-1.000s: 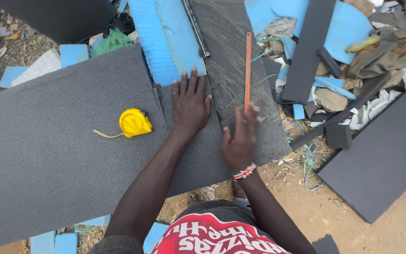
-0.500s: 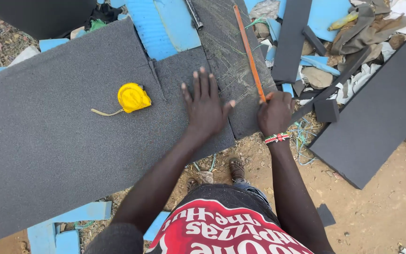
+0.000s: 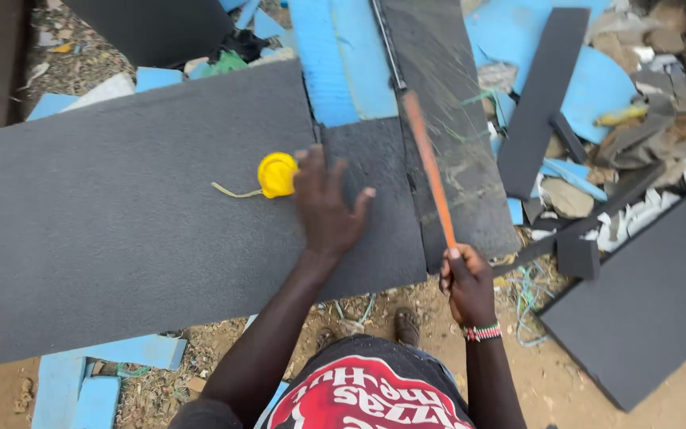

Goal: Measuring and cutting large foam sheets using a tape measure and a blade for upholstery work

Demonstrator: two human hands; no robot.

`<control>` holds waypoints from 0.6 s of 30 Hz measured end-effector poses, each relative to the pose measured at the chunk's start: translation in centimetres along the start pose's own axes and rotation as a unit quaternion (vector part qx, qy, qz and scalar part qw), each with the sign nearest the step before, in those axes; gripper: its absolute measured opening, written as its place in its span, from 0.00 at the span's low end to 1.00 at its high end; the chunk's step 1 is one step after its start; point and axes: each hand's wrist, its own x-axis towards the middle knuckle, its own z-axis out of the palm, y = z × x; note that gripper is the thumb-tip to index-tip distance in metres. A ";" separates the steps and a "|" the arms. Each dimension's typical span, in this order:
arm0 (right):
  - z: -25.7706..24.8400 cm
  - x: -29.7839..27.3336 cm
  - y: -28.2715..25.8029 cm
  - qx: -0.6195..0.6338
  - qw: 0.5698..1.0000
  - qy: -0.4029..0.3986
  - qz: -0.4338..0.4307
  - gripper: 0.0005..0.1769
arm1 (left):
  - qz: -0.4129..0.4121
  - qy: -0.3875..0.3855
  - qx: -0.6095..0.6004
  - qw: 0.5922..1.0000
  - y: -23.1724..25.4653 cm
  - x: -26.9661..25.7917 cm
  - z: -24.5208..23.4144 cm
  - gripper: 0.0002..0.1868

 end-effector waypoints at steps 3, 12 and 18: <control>1.9 0.2 -2.8 0.063 0.997 -0.027 -0.023 0.09 | -0.139 0.030 0.106 0.984 -5.8 1.7 -2.2 0.57; 4.6 3.6 -0.5 -0.074 0.994 -0.038 0.074 0.14 | -0.091 0.001 0.025 0.995 -6.6 4.3 -4.0 0.55; 4.3 5.7 -2.5 -0.151 0.985 -0.062 -0.054 0.17 | -0.014 0.101 0.040 0.994 -9.0 17.0 -3.2 0.37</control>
